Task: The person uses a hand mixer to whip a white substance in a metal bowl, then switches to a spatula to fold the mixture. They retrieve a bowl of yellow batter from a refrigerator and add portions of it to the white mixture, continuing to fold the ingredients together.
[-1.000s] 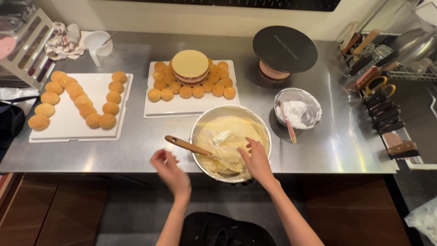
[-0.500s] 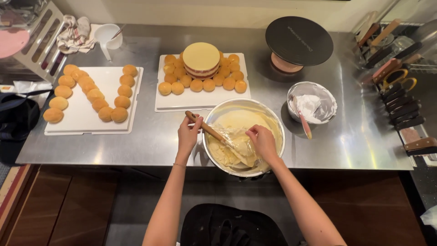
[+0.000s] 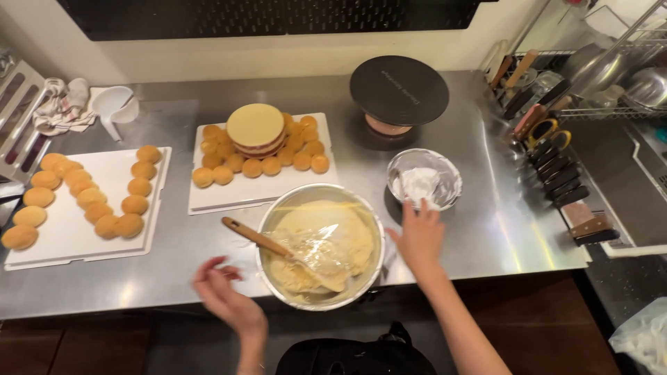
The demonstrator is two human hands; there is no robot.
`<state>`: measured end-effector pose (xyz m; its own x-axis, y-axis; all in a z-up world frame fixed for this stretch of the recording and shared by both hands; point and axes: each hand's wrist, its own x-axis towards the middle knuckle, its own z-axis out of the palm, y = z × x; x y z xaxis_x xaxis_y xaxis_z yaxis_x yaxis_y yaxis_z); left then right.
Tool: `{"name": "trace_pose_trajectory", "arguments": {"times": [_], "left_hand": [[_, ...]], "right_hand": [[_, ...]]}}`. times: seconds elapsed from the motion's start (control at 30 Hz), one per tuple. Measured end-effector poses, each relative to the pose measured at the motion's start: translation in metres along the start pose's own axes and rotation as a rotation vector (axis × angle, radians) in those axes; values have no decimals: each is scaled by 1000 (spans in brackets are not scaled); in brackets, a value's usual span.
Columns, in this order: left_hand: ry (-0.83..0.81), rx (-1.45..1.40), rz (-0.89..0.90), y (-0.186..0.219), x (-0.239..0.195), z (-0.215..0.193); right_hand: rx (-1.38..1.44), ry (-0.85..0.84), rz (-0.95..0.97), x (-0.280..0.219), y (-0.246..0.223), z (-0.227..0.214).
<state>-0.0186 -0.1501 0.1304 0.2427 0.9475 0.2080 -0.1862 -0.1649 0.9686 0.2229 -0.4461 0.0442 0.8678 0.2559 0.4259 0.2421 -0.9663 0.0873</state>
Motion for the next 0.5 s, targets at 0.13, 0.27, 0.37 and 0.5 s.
{"name": "trace_pose_trajectory", "arguments": {"times": [0.13,0.27,0.37,0.5], "left_hand": [[-564,-142,-240,16,-111,84],[-810,-136,-489,4,-191,194],[-736,-173,-998,-18,-223,259],[-358,-358,-1184,-104,-245,316]], "right_hand": [[-71,-158,-147,3,28,66],[270,-480,-105,70,96,-75],[554,-581,4,100,155,-136],[1006,-630,230,111,231,-137]]}}
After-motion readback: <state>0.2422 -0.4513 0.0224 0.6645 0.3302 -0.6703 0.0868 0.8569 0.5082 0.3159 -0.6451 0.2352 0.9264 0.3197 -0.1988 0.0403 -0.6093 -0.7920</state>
